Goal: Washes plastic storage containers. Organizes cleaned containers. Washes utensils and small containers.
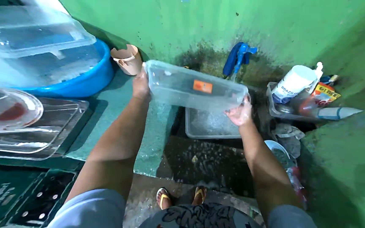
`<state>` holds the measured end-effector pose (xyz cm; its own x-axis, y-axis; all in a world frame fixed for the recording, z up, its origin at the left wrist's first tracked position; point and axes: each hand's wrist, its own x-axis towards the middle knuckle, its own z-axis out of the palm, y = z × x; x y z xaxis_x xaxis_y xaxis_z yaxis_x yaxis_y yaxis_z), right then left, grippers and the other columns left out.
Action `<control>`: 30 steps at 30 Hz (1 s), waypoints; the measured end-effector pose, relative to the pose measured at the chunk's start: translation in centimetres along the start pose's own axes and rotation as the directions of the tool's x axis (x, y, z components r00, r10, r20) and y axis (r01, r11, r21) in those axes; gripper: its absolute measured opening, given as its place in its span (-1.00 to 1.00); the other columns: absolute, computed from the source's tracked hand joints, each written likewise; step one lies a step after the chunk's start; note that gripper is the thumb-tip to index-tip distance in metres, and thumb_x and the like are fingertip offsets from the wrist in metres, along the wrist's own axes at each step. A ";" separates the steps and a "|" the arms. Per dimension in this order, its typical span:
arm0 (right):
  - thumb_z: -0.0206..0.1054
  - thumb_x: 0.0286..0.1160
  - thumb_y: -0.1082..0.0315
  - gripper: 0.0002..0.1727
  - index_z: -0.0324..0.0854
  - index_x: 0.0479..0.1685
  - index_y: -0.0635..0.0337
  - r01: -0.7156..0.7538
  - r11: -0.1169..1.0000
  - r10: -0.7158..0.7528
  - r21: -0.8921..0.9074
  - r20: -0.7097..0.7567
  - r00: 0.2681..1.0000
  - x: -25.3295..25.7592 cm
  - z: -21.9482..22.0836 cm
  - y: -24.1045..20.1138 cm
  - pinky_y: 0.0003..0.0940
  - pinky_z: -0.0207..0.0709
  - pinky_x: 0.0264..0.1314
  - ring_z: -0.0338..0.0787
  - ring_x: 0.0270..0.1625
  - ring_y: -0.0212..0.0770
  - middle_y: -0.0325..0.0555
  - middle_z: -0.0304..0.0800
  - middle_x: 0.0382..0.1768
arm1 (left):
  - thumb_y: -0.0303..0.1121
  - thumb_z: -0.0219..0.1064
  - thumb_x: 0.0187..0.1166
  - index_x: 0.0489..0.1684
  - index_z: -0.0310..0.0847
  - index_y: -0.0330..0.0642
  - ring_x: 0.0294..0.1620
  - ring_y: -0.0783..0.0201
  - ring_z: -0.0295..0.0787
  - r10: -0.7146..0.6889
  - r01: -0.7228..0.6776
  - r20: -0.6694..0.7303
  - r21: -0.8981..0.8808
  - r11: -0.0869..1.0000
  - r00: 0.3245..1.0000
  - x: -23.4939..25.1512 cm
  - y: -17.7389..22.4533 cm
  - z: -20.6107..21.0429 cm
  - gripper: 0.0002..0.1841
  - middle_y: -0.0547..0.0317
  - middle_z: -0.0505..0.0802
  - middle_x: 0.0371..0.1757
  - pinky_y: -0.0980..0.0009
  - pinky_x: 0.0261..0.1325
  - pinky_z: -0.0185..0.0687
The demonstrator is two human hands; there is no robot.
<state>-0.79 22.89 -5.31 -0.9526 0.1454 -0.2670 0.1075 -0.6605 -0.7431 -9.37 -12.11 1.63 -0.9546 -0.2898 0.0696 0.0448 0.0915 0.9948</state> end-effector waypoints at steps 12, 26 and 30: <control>0.01 0.77 0.26 -0.49 0.23 0.68 0.04 -0.020 0.925 -0.007 -0.379 -0.069 0.998 0.1 -5.0 -5.5 -0.17 0.72 0.11 0.77 0.21 -0.12 0.00 0.61 0.43 | -0.20 -0.19 0.76 0.85 -0.03 0.09 0.39 -0.10 0.67 -0.349 0.509 0.559 -0.158 0.846 0.752 -1.2 -3.5 3.2 -0.40 -0.17 0.45 0.67 0.02 0.26 0.70; 0.01 0.89 0.20 -0.52 0.25 0.73 -0.05 -0.156 0.823 0.057 -0.547 -0.193 0.980 2.2 -5.1 -0.7 -0.12 0.68 -0.06 0.79 0.02 -0.06 0.06 0.69 0.35 | -0.17 -0.04 0.81 0.89 -0.04 0.27 0.32 -0.03 0.73 -0.193 0.262 0.557 -0.046 0.964 0.808 0.1 -0.1 3.2 -0.39 0.00 0.53 0.63 0.02 0.13 0.77; 0.00 0.86 -0.06 -0.47 0.17 0.73 -0.23 -0.097 0.864 0.076 -0.494 -0.063 0.995 1.9 -4.0 -3.2 -0.17 0.76 -0.14 0.87 -0.08 -0.09 -0.01 0.81 0.15 | -0.12 -0.07 0.84 0.87 -0.02 0.28 0.42 -0.06 0.69 -0.209 0.347 0.539 -0.168 0.922 0.816 0.4 -2.5 1.2 -0.42 0.00 0.54 0.64 -0.05 0.27 0.72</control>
<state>-1.79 28.25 -5.90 -0.9221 0.1405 -0.3606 0.3259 -0.2208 -0.9193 -10.23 -11.28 -0.91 -0.9471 0.2578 -0.1911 -0.2407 -0.1768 0.9544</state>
